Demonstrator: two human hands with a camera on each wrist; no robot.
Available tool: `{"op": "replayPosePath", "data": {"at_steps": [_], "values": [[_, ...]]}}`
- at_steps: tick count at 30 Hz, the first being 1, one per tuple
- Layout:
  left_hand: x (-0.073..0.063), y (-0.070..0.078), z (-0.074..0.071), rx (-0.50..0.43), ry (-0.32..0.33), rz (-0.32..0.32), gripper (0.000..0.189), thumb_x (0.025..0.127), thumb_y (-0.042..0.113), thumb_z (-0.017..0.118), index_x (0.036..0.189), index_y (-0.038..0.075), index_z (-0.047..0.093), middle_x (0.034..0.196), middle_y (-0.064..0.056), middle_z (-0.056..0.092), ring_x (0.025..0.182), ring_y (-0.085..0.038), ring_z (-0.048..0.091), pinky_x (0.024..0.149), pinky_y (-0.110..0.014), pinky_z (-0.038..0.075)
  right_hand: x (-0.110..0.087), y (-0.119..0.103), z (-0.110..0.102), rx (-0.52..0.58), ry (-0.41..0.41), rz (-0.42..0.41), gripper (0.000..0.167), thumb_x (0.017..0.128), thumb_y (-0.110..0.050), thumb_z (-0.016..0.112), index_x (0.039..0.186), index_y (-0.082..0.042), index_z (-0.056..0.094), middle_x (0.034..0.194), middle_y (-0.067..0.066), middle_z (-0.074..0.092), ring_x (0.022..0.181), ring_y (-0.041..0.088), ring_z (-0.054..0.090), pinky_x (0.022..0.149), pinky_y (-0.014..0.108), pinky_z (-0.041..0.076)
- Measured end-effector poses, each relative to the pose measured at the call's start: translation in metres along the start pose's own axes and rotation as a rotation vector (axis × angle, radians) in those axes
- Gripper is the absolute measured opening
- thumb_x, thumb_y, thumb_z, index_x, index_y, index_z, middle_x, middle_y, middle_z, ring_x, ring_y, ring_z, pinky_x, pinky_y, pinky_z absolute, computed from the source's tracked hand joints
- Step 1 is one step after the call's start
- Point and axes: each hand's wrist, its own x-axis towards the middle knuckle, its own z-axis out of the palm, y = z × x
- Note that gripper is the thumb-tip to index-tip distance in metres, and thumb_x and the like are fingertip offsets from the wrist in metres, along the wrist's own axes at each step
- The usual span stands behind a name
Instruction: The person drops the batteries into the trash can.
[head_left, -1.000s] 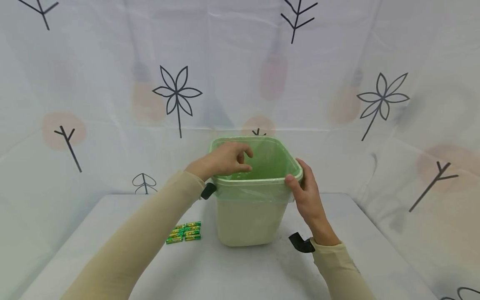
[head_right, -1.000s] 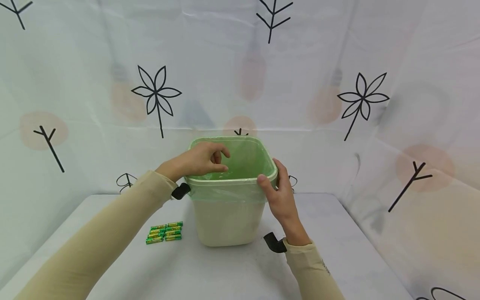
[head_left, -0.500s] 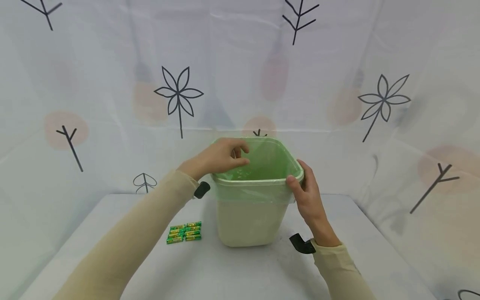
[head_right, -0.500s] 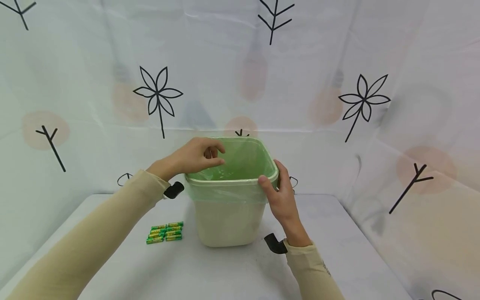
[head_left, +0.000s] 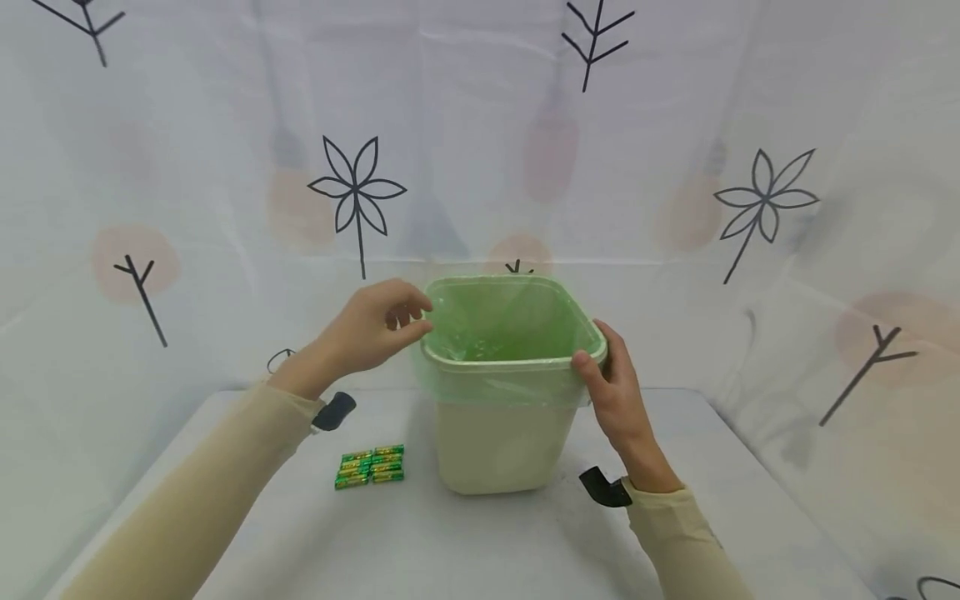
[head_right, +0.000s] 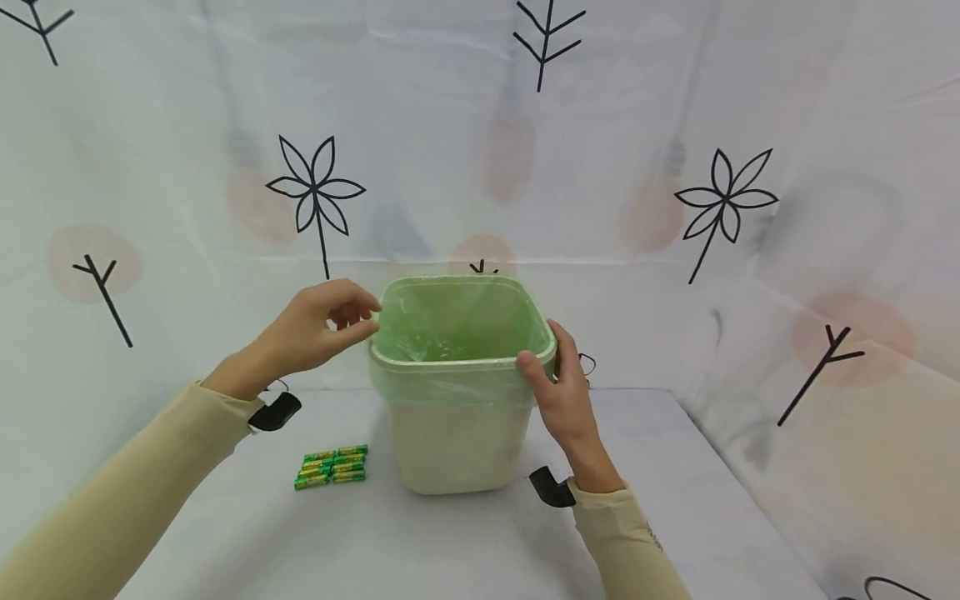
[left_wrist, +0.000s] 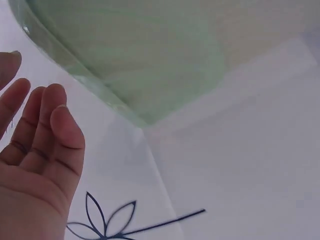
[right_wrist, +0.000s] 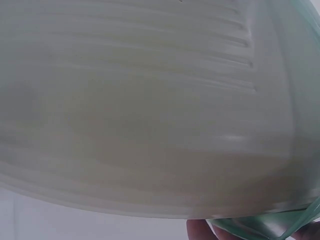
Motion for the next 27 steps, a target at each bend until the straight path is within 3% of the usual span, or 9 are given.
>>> {"op": "replayPosePath", "data": {"at_steps": [5, 10, 15, 19, 27], "values": [[-0.029, -0.013, -0.001, 0.004, 0.011, -0.04, 0.017, 0.088, 0.012, 0.067, 0.105, 0.007, 0.065, 0.094, -0.001, 0.062, 0.077, -0.012, 0.054, 0.065, -0.032, 0.05, -0.001, 0.0, 0.001, 0.007, -0.007, 0.007, 0.054, 0.096, -0.014, 0.054, 0.145, -0.009, 0.034, 0.13, 0.018, 0.046, 0.113, 0.036, 0.045, 0.09, 0.023, 0.04], [-0.056, -0.025, 0.01, 0.032, -0.066, -0.066, 0.019, 0.087, 0.012, 0.069, 0.105, 0.01, 0.065, 0.096, 0.003, 0.062, 0.078, -0.01, 0.053, 0.065, -0.028, 0.05, -0.001, -0.001, 0.001, -0.008, -0.001, 0.0, 0.054, 0.096, -0.015, 0.054, 0.145, -0.01, 0.034, 0.129, 0.017, 0.047, 0.112, 0.034, 0.047, 0.09, 0.023, 0.041], [-0.08, -0.035, 0.024, 0.023, -0.142, -0.156, 0.021, 0.086, 0.014, 0.071, 0.106, 0.013, 0.065, 0.093, 0.006, 0.061, 0.078, -0.01, 0.053, 0.066, -0.026, 0.049, 0.001, -0.001, 0.0, -0.006, -0.01, -0.021, 0.053, 0.096, -0.015, 0.053, 0.145, -0.008, 0.033, 0.129, 0.021, 0.045, 0.112, 0.034, 0.046, 0.09, 0.023, 0.04], [-0.096, -0.046, 0.037, 0.008, -0.184, -0.211, 0.021, 0.085, 0.015, 0.072, 0.105, 0.015, 0.065, 0.089, 0.009, 0.059, 0.077, -0.009, 0.053, 0.066, -0.025, 0.049, 0.001, -0.001, 0.0, 0.011, -0.011, -0.015, 0.053, 0.096, -0.013, 0.053, 0.145, -0.008, 0.033, 0.13, 0.02, 0.045, 0.112, 0.033, 0.046, 0.09, 0.023, 0.041], [-0.124, -0.065, 0.064, 0.01, -0.299, -0.25, 0.02, 0.084, 0.017, 0.072, 0.103, 0.016, 0.064, 0.086, 0.012, 0.056, 0.077, -0.008, 0.053, 0.067, -0.025, 0.048, -0.001, -0.001, 0.0, -0.007, -0.012, -0.003, 0.054, 0.096, -0.016, 0.053, 0.146, -0.01, 0.032, 0.132, 0.02, 0.045, 0.113, 0.033, 0.046, 0.091, 0.023, 0.04]]}}
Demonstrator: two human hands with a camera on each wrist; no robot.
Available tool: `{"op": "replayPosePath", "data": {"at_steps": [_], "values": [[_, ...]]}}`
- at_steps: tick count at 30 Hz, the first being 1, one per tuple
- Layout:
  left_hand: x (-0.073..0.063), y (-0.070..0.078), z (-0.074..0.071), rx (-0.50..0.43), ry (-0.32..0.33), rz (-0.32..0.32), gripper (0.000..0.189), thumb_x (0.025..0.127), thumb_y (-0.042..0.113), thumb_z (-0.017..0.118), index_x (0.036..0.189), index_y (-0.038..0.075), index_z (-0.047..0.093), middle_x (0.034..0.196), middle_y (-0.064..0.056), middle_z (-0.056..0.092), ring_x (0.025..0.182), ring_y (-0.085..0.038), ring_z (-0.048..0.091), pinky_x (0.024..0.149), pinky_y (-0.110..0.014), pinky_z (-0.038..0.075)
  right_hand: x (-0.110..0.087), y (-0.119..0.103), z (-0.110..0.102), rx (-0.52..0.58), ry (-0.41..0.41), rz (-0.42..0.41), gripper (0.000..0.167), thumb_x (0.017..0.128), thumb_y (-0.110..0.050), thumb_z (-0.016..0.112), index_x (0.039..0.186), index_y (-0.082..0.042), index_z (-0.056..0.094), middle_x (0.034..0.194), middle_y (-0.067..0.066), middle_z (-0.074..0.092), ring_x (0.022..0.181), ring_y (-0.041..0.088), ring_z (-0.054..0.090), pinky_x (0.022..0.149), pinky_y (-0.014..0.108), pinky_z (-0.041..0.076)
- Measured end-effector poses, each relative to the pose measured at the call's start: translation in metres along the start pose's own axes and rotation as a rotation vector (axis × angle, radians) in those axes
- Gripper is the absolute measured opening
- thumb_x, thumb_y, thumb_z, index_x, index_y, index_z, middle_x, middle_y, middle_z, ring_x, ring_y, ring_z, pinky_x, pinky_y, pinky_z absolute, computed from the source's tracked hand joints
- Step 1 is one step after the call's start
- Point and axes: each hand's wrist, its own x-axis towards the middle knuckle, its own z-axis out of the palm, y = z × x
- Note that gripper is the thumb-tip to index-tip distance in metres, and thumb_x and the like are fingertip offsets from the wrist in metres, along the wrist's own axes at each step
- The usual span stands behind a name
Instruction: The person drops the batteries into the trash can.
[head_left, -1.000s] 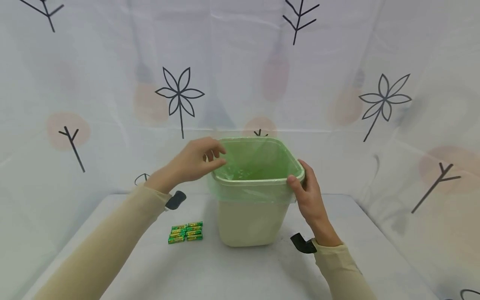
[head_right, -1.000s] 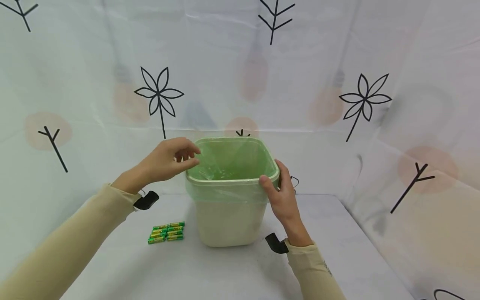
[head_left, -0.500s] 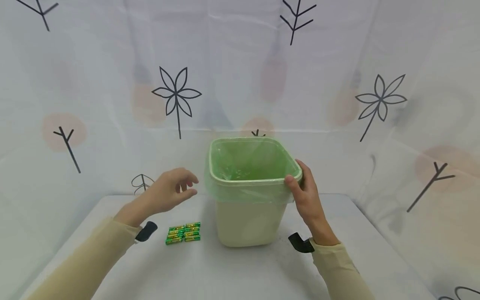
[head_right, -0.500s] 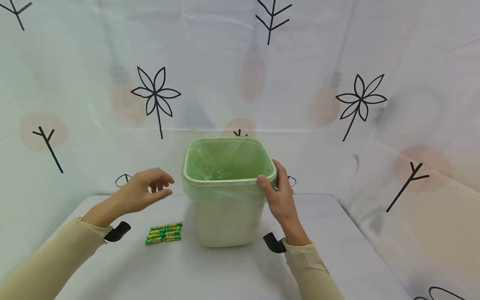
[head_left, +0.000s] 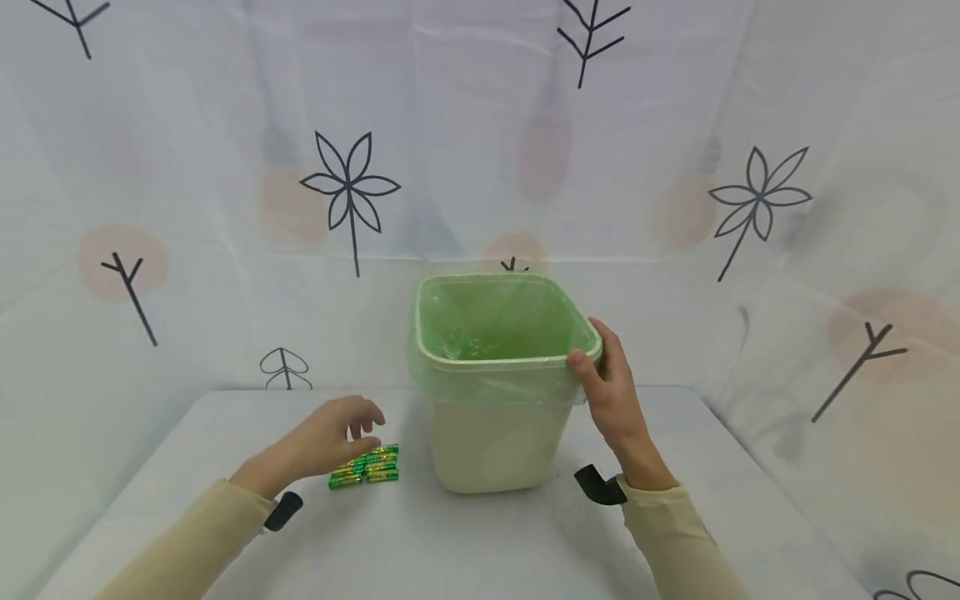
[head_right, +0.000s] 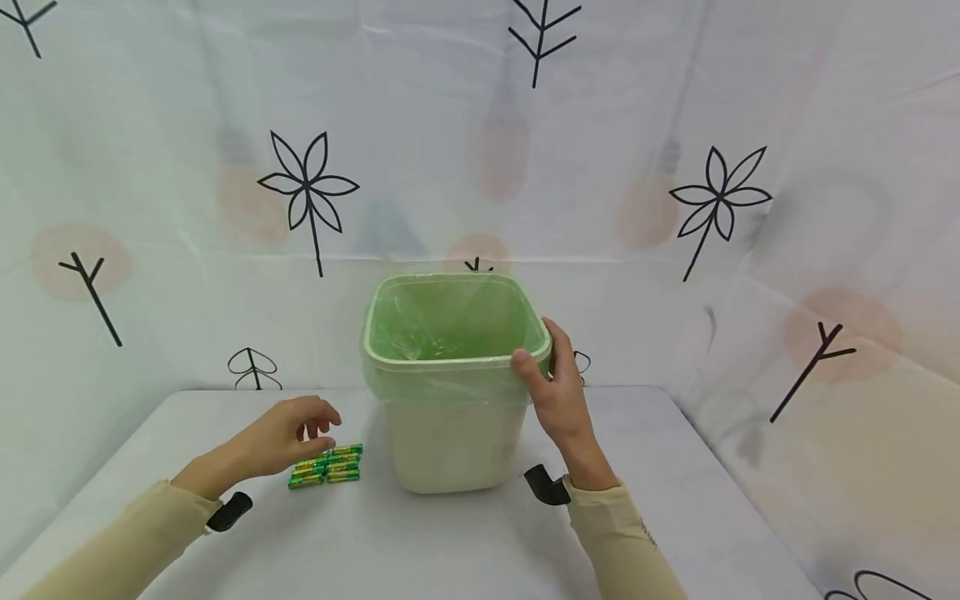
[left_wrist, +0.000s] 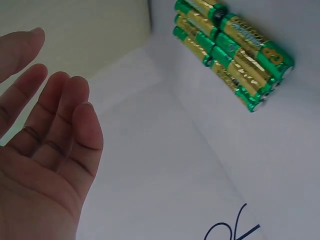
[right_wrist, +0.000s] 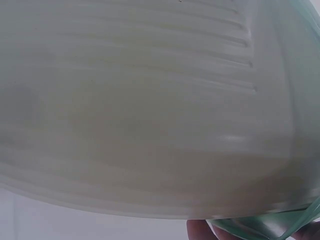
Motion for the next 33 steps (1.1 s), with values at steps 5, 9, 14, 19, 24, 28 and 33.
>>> {"op": "replayPosePath", "data": {"at_steps": [5, 9, 14, 19, 24, 28, 33], "values": [[-0.009, -0.01, 0.014, -0.007, -0.043, -0.028, 0.021, 0.084, 0.015, 0.072, 0.103, 0.013, 0.065, 0.084, 0.012, 0.055, 0.076, -0.008, 0.053, 0.068, -0.026, 0.048, 0.0, 0.0, 0.0, -0.003, 0.002, -0.001, 0.054, 0.096, -0.015, 0.052, 0.146, -0.008, 0.032, 0.132, 0.02, 0.044, 0.114, 0.034, 0.045, 0.091, 0.023, 0.04], [-0.016, -0.016, 0.022, -0.022, -0.072, -0.083, 0.024, 0.082, 0.015, 0.074, 0.104, 0.01, 0.065, 0.083, 0.009, 0.056, 0.076, -0.01, 0.052, 0.067, -0.027, 0.046, -0.001, 0.0, 0.0, 0.002, 0.012, 0.003, 0.054, 0.096, -0.015, 0.053, 0.145, -0.008, 0.033, 0.13, 0.018, 0.046, 0.113, 0.033, 0.046, 0.09, 0.023, 0.04], [-0.024, -0.024, 0.029, -0.025, -0.081, -0.127, 0.025, 0.08, 0.016, 0.076, 0.102, 0.01, 0.066, 0.083, 0.005, 0.058, 0.076, -0.013, 0.051, 0.067, -0.029, 0.045, -0.001, 0.0, 0.001, 0.009, 0.008, 0.003, 0.053, 0.096, -0.012, 0.052, 0.145, -0.008, 0.033, 0.129, 0.018, 0.046, 0.112, 0.035, 0.045, 0.089, 0.023, 0.04], [-0.029, -0.032, 0.035, -0.001, -0.08, -0.184, 0.026, 0.08, 0.016, 0.076, 0.103, 0.012, 0.066, 0.085, 0.006, 0.057, 0.077, -0.012, 0.05, 0.069, -0.029, 0.046, 0.0, 0.0, 0.001, -0.005, -0.007, -0.012, 0.054, 0.097, -0.014, 0.052, 0.146, -0.007, 0.031, 0.131, 0.021, 0.044, 0.113, 0.035, 0.045, 0.091, 0.022, 0.04], [-0.032, -0.036, 0.038, -0.003, -0.099, -0.257, 0.025, 0.08, 0.017, 0.076, 0.103, 0.014, 0.066, 0.085, 0.007, 0.056, 0.079, -0.011, 0.051, 0.071, -0.032, 0.047, 0.001, -0.001, 0.002, 0.008, -0.009, -0.019, 0.053, 0.097, -0.013, 0.052, 0.146, -0.007, 0.032, 0.13, 0.021, 0.044, 0.113, 0.036, 0.045, 0.09, 0.023, 0.04], [-0.034, -0.038, 0.041, -0.005, -0.121, -0.277, 0.024, 0.08, 0.018, 0.076, 0.101, 0.015, 0.066, 0.085, 0.007, 0.056, 0.079, -0.012, 0.052, 0.072, -0.033, 0.047, 0.001, -0.002, 0.002, 0.014, -0.006, -0.013, 0.053, 0.096, -0.012, 0.052, 0.145, -0.008, 0.032, 0.129, 0.02, 0.045, 0.112, 0.035, 0.045, 0.089, 0.023, 0.041], [-0.036, -0.04, 0.044, -0.007, -0.152, -0.262, 0.021, 0.079, 0.016, 0.076, 0.097, 0.017, 0.066, 0.084, 0.007, 0.056, 0.078, -0.012, 0.051, 0.071, -0.034, 0.047, 0.0, -0.002, 0.002, 0.005, -0.007, -0.009, 0.053, 0.097, -0.013, 0.051, 0.146, -0.008, 0.032, 0.129, 0.02, 0.045, 0.112, 0.034, 0.045, 0.089, 0.023, 0.04]]}}
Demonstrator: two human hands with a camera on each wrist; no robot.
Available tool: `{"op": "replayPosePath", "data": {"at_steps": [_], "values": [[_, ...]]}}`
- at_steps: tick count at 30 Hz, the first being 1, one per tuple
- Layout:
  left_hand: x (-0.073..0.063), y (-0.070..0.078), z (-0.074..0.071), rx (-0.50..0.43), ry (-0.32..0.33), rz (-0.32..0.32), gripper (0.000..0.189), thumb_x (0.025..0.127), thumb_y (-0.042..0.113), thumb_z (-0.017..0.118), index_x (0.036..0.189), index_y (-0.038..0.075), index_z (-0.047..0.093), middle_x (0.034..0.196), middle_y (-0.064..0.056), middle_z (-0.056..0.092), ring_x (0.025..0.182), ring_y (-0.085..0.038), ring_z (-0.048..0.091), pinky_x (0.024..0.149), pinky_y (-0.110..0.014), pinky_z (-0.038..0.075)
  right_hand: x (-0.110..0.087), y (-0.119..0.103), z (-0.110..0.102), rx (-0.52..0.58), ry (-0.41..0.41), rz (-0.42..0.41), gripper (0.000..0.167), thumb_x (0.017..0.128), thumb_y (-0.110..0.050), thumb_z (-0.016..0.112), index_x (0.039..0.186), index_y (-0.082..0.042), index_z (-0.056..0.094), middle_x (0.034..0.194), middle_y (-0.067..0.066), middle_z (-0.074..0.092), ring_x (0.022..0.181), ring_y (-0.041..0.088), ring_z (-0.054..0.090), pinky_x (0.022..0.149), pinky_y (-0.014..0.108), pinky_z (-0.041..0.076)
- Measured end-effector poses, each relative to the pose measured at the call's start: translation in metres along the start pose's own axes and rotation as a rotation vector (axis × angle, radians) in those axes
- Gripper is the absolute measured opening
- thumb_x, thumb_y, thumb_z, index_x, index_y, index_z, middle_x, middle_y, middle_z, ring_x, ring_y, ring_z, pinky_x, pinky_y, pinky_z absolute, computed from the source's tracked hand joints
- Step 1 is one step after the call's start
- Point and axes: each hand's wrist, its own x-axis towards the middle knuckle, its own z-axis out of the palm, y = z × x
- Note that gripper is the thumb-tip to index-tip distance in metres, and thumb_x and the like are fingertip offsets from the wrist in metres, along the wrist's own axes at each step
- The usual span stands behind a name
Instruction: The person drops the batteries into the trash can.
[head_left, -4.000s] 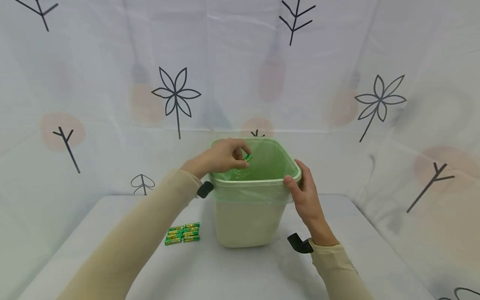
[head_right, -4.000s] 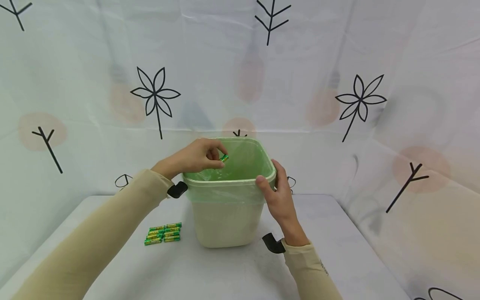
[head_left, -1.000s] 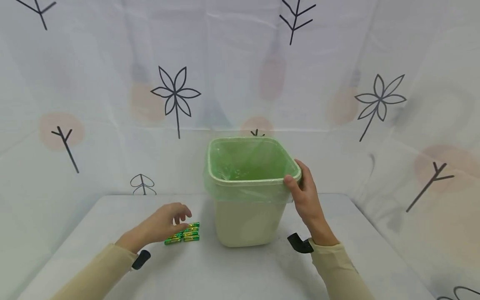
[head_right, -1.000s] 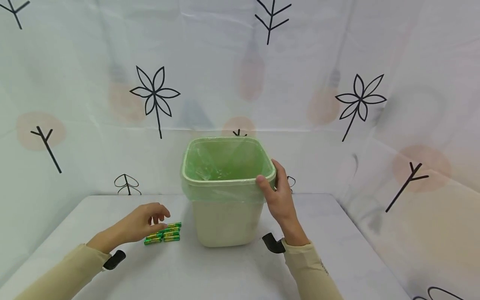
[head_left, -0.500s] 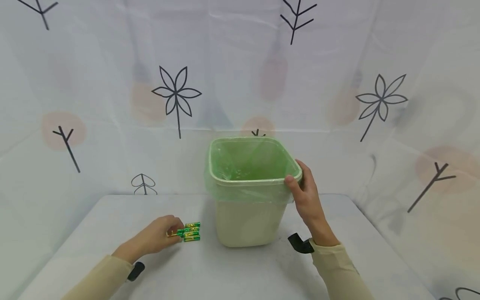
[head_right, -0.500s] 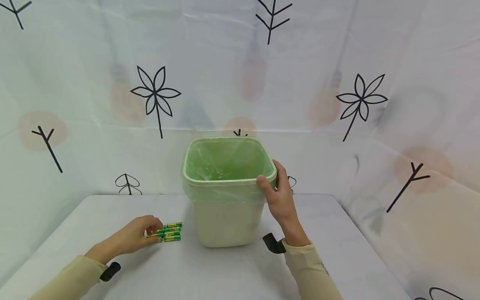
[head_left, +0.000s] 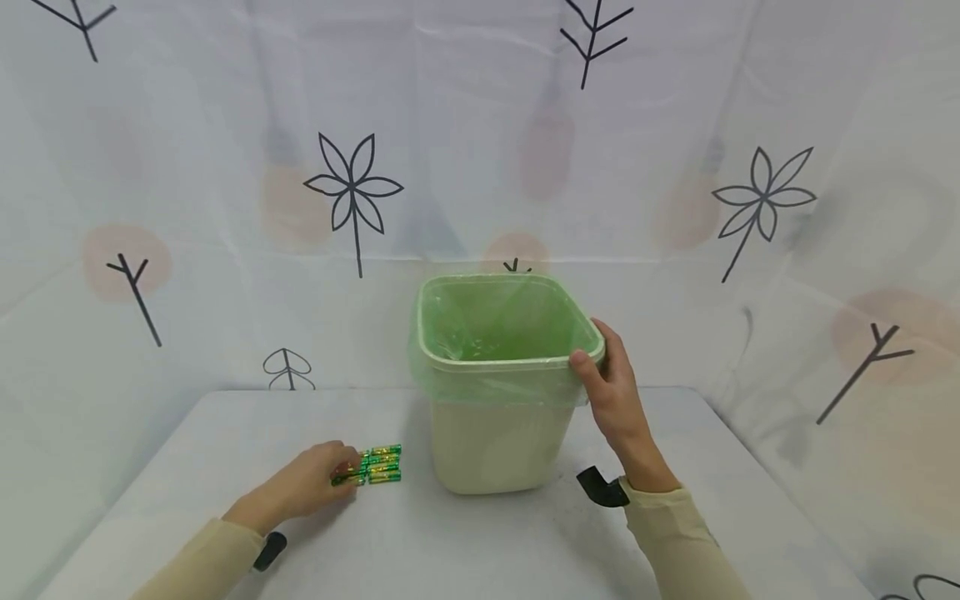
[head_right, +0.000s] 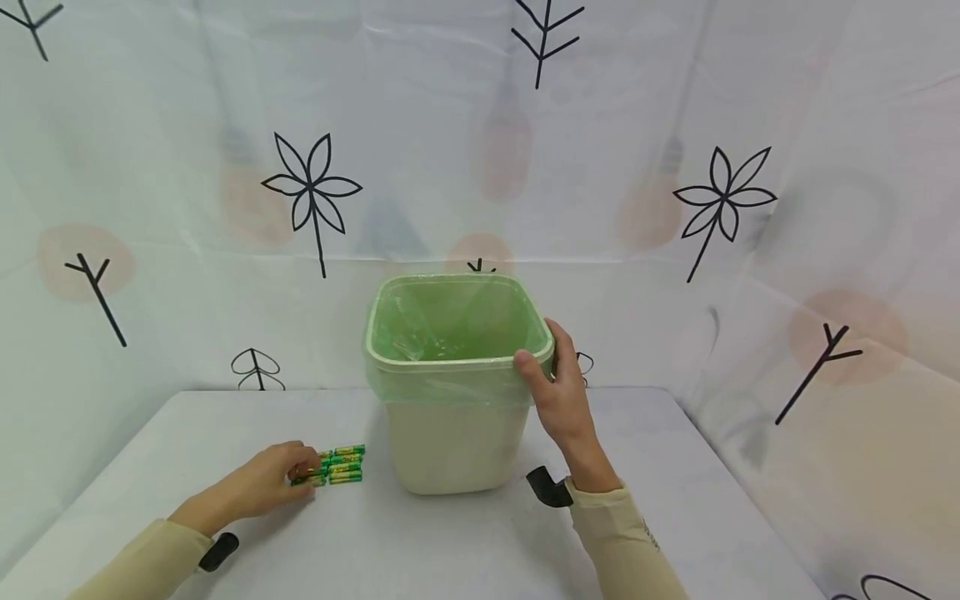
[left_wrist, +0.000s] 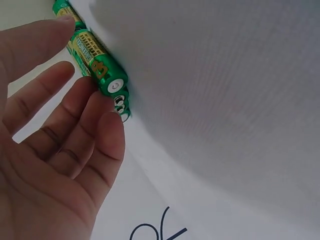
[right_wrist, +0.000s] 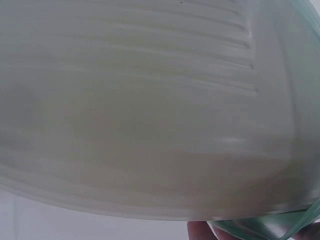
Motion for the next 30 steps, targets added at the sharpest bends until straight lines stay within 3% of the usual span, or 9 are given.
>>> {"op": "replayPosePath", "data": {"at_steps": [11, 24, 30], "values": [[-0.0052, -0.004, 0.005, -0.032, -0.061, 0.021, 0.019, 0.078, 0.018, 0.077, 0.093, 0.019, 0.065, 0.082, 0.009, 0.055, 0.077, -0.011, 0.051, 0.068, -0.029, 0.046, -0.0003, 0.0014, -0.0005, -0.023, -0.008, -0.008, 0.054, 0.097, -0.015, 0.051, 0.146, -0.009, 0.031, 0.13, 0.02, 0.045, 0.111, 0.035, 0.045, 0.09, 0.023, 0.04], [-0.0093, 0.0006, 0.0071, -0.066, -0.113, 0.08, 0.017, 0.077, 0.02, 0.078, 0.089, 0.019, 0.065, 0.078, 0.01, 0.054, 0.071, -0.009, 0.05, 0.062, -0.026, 0.043, -0.0006, 0.0027, -0.0013, -0.008, -0.007, -0.015, 0.054, 0.097, -0.014, 0.052, 0.146, -0.009, 0.031, 0.13, 0.02, 0.044, 0.111, 0.037, 0.045, 0.09, 0.024, 0.04], [-0.0095, 0.0025, 0.0079, -0.075, -0.13, 0.078, 0.017, 0.078, 0.021, 0.078, 0.089, 0.02, 0.065, 0.077, 0.01, 0.054, 0.069, -0.008, 0.05, 0.061, -0.026, 0.044, -0.0008, 0.0027, -0.0011, -0.019, -0.016, -0.014, 0.054, 0.097, -0.015, 0.051, 0.147, -0.008, 0.03, 0.131, 0.02, 0.043, 0.111, 0.033, 0.045, 0.09, 0.024, 0.039]]}}
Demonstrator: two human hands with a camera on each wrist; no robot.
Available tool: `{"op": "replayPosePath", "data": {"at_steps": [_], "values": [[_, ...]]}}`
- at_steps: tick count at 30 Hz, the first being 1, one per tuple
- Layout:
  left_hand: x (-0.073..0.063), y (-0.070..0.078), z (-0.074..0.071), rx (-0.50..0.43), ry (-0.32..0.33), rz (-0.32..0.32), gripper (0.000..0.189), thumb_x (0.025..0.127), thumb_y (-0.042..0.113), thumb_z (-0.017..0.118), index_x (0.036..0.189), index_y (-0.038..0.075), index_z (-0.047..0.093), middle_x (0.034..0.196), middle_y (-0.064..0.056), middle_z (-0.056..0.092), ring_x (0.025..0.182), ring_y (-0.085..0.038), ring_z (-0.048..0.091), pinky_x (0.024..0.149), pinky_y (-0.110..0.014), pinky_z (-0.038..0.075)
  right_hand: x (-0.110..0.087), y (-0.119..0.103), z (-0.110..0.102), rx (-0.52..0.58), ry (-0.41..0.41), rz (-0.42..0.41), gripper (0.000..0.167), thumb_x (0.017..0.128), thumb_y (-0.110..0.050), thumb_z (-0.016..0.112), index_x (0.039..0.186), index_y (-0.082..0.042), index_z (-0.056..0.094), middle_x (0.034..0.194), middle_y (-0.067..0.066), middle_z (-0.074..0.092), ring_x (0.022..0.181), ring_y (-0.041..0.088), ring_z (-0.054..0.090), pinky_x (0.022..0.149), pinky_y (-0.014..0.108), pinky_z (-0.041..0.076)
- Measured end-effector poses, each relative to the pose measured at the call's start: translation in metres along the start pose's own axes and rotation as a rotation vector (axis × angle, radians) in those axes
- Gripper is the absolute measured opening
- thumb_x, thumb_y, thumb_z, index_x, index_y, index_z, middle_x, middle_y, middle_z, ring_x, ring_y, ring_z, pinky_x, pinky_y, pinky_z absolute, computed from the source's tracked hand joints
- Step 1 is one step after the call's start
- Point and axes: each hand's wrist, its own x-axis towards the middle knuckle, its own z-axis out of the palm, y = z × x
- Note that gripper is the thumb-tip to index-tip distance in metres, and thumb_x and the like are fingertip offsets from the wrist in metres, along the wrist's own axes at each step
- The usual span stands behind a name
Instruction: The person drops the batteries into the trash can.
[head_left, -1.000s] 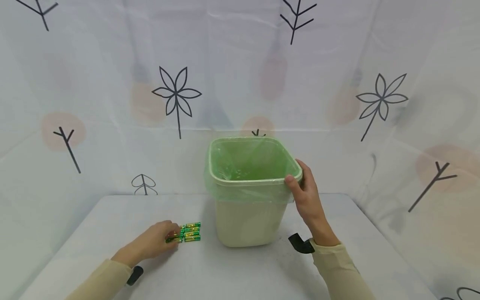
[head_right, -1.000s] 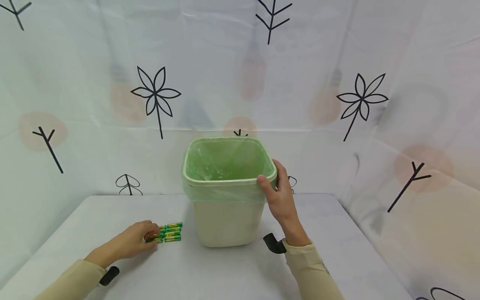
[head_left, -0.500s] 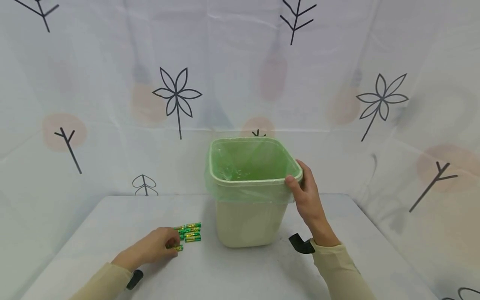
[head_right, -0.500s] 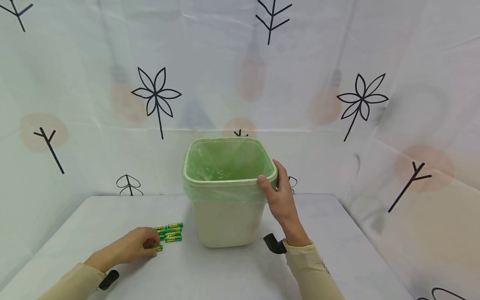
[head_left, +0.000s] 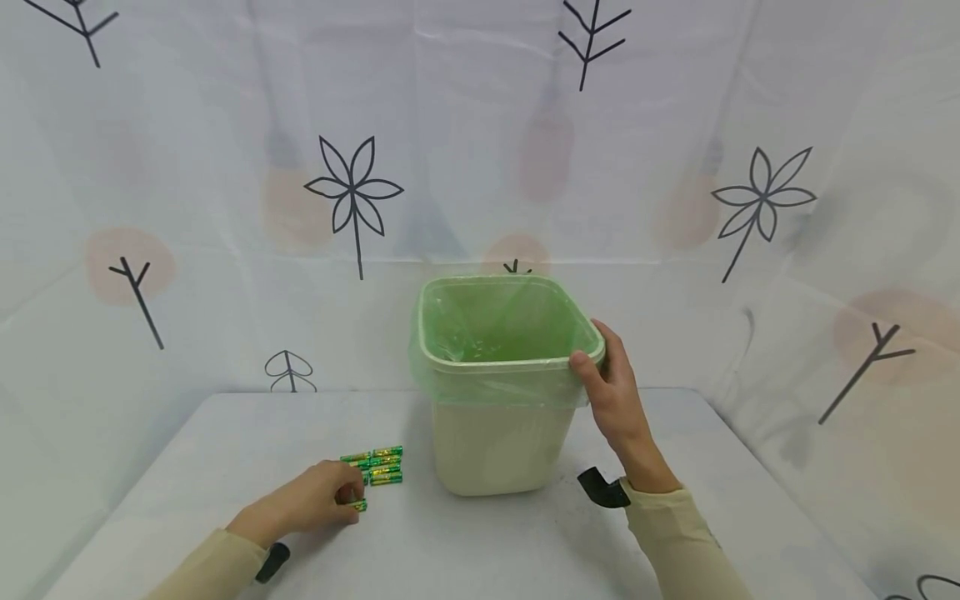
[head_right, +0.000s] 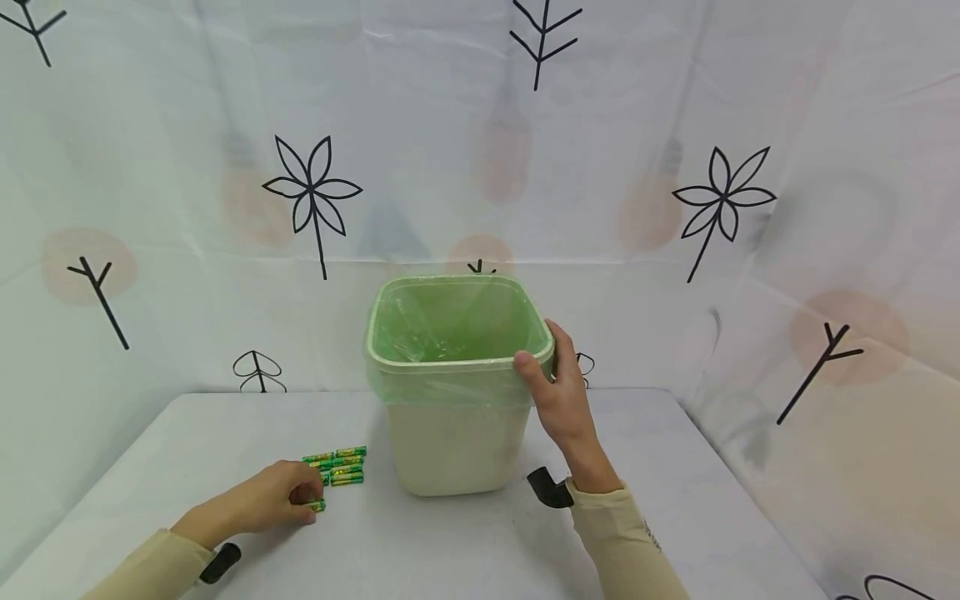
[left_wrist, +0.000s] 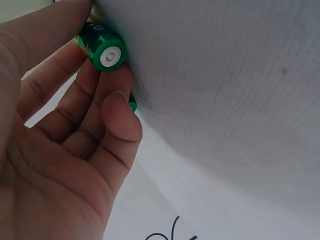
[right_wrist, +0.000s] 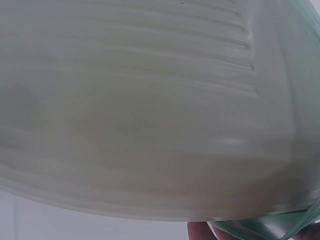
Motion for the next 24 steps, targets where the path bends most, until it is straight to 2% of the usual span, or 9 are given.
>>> {"op": "replayPosePath", "data": {"at_steps": [6, 15, 24], "values": [[-0.0003, 0.0026, -0.0003, 0.007, -0.01, -0.027, 0.017, 0.078, 0.021, 0.078, 0.089, 0.021, 0.065, 0.076, 0.011, 0.054, 0.07, -0.009, 0.05, 0.061, -0.026, 0.043, 0.0006, 0.0001, -0.0004, 0.017, 0.006, 0.011, 0.054, 0.097, -0.015, 0.052, 0.146, -0.01, 0.032, 0.13, 0.019, 0.045, 0.11, 0.032, 0.046, 0.09, 0.025, 0.04], [-0.0019, 0.0051, -0.0008, 0.012, -0.008, -0.017, 0.016, 0.079, 0.021, 0.077, 0.088, 0.022, 0.065, 0.075, 0.011, 0.054, 0.069, -0.009, 0.049, 0.061, -0.026, 0.042, 0.0001, 0.0007, 0.0001, 0.023, 0.002, 0.002, 0.054, 0.097, -0.014, 0.052, 0.146, -0.008, 0.03, 0.131, 0.021, 0.043, 0.112, 0.038, 0.044, 0.091, 0.024, 0.04], [0.0023, 0.0045, -0.0072, 0.041, 0.028, 0.057, 0.013, 0.08, 0.022, 0.077, 0.088, 0.02, 0.067, 0.072, 0.013, 0.053, 0.065, -0.004, 0.048, 0.058, -0.025, 0.042, -0.0002, -0.0006, -0.0005, -0.017, 0.016, 0.019, 0.053, 0.097, -0.017, 0.052, 0.146, -0.012, 0.032, 0.129, 0.018, 0.046, 0.107, 0.021, 0.05, 0.088, 0.024, 0.041]]}}
